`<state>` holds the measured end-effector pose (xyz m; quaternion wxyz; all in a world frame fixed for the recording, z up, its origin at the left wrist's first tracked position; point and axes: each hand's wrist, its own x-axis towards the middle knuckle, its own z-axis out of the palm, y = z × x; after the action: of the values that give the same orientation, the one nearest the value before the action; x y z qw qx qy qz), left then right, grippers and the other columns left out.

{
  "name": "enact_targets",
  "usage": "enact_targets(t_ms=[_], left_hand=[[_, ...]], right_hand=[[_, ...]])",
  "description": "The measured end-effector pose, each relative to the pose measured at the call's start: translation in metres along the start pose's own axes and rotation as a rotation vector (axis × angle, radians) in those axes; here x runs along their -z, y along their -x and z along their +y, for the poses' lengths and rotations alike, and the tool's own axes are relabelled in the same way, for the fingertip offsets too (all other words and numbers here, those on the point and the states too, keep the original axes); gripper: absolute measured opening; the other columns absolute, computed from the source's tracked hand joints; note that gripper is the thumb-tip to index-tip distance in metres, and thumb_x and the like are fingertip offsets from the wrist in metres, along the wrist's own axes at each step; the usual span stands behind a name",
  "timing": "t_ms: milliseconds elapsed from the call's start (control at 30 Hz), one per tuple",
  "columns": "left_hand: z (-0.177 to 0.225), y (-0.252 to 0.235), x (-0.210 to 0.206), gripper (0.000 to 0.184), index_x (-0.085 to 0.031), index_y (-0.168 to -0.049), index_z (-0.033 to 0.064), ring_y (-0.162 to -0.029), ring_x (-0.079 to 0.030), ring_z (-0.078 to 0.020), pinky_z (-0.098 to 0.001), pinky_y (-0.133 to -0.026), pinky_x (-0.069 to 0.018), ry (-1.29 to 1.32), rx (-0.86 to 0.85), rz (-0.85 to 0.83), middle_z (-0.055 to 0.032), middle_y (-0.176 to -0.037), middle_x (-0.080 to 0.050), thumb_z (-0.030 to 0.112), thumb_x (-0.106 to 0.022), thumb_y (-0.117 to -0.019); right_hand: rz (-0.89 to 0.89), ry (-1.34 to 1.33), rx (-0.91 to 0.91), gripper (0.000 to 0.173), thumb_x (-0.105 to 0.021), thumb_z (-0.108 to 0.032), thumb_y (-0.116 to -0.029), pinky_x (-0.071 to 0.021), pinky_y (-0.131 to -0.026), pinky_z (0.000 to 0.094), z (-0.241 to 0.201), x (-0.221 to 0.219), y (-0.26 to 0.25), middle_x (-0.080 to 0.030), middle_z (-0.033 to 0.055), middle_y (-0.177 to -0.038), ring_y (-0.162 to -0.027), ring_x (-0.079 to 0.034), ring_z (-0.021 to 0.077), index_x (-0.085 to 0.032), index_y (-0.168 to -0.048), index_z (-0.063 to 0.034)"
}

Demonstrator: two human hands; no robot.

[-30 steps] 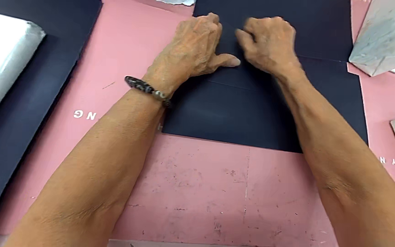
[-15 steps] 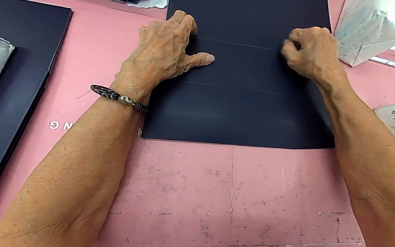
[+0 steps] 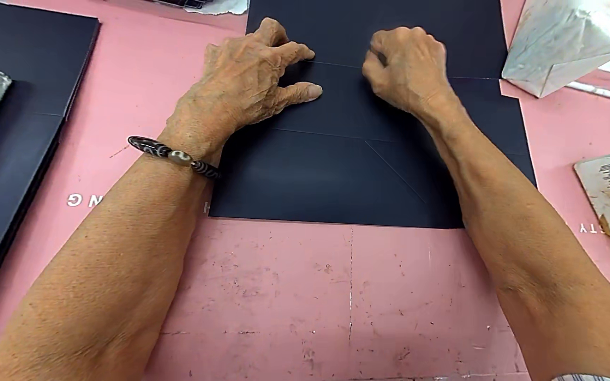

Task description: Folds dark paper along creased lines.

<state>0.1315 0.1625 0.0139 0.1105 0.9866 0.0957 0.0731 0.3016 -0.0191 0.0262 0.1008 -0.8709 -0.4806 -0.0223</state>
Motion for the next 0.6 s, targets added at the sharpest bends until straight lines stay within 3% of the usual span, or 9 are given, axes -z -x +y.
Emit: enact_targets(t_ms=[167, 267, 333, 433, 467, 533, 567, 600], left_hand=[[0.001, 0.001, -0.001, 0.066, -0.058, -0.144, 0.0236, -0.115, -0.06, -0.0481, -0.0714, -0.079, -0.0427, -0.006, 0.007, 0.003, -0.0192, -0.141, -0.055, 0.068, -0.046, -0.0967], [0.001, -0.001, 0.0, 0.065, -0.058, -0.144, 0.021, -0.116, -0.059, -0.0487, -0.0717, -0.081, -0.0425, 0.008, -0.003, -0.002, -0.0208, -0.141, -0.054, 0.065, -0.048, -0.0974], [0.001, -0.002, 0.0, 0.064, -0.057, -0.144, 0.0175, -0.118, -0.058, -0.0491, -0.0716, -0.083, -0.043, 0.016, -0.02, -0.012, -0.0222, -0.139, -0.054, 0.062, -0.049, -0.0987], [0.001, -0.002, -0.001, 0.064, -0.057, -0.143, 0.0109, -0.12, -0.057, -0.0495, -0.0717, -0.086, -0.0427, 0.028, -0.069, -0.014, -0.0227, -0.142, -0.053, 0.058, -0.049, -0.1002], [0.001, -0.003, -0.001, 0.065, -0.057, -0.143, 0.0088, -0.122, -0.057, -0.0491, -0.0712, -0.089, -0.0425, 0.026, -0.083, -0.011, -0.0225, -0.144, -0.053, 0.057, -0.048, -0.1006], [0.001, -0.002, -0.002, 0.066, -0.058, -0.142, 0.0067, -0.126, -0.057, -0.0468, -0.0694, -0.094, -0.0426, 0.021, -0.105, -0.001, -0.022, -0.143, -0.056, 0.057, -0.046, -0.1009], [0.001, -0.002, -0.002, 0.067, -0.057, -0.143, 0.0065, -0.128, -0.056, -0.046, -0.0687, -0.095, -0.0422, 0.023, -0.105, -0.003, -0.0219, -0.144, -0.056, 0.057, -0.046, -0.1009], [0.001, -0.002, -0.001, 0.067, -0.057, -0.143, 0.0069, -0.129, -0.055, -0.0456, -0.0688, -0.096, -0.0419, 0.026, -0.101, -0.008, -0.0218, -0.145, -0.055, 0.057, -0.046, -0.1009]], right_hand=[[-0.06, 0.117, -0.231, 0.038, -0.044, -0.026, -0.1016, -0.0416, -0.075, 0.0737, 0.067, 0.027, 0.048, -0.065, 0.0352, -0.1, -0.103, -0.063, 0.0574, -0.063, -0.097, 0.007], [-0.057, 0.193, -0.308, 0.04, -0.045, -0.026, -0.1021, -0.0403, -0.068, 0.074, 0.094, 0.052, 0.099, -0.062, 0.0381, -0.09, -0.092, -0.061, 0.0613, -0.059, -0.093, 0.0102], [-0.04, 0.244, -0.372, 0.041, -0.052, -0.028, -0.1014, -0.0407, -0.068, 0.0754, 0.1, 0.067, 0.132, -0.061, 0.0406, -0.095, -0.092, -0.06, 0.064, -0.057, -0.105, 0.0123], [-0.001, 0.329, -0.376, 0.041, -0.064, -0.011, -0.0951, -0.0369, -0.086, 0.0796, 0.109, 0.069, 0.164, -0.057, 0.0434, -0.116, -0.114, -0.051, 0.0672, -0.052, -0.126, 0.0125], [0.005, 0.38, -0.308, 0.034, -0.06, -0.003, -0.0955, -0.0356, -0.088, 0.0802, 0.114, 0.065, 0.17, -0.057, 0.0422, -0.117, -0.117, -0.049, 0.067, -0.054, -0.124, 0.0136], [-0.072, 0.458, -0.254, 0.014, -0.054, 0.005, -0.0983, -0.0359, -0.091, 0.0766, 0.118, 0.061, 0.173, -0.063, 0.0379, -0.101, -0.107, -0.055, 0.0628, -0.063, -0.103, 0.0147], [-0.157, 0.506, -0.294, 0.018, -0.053, 0.0, -0.1015, -0.0372, -0.09, 0.0723, 0.118, 0.063, 0.169, -0.065, 0.0346, -0.091, -0.098, -0.06, 0.0581, -0.065, -0.095, 0.0117], [-0.247, 0.519, -0.352, 0.029, -0.05, -0.01, -0.107, -0.0375, -0.091, 0.0733, 0.119, 0.067, 0.163, -0.065, 0.0354, -0.087, -0.092, -0.063, 0.0575, -0.066, -0.096, 0.011]])
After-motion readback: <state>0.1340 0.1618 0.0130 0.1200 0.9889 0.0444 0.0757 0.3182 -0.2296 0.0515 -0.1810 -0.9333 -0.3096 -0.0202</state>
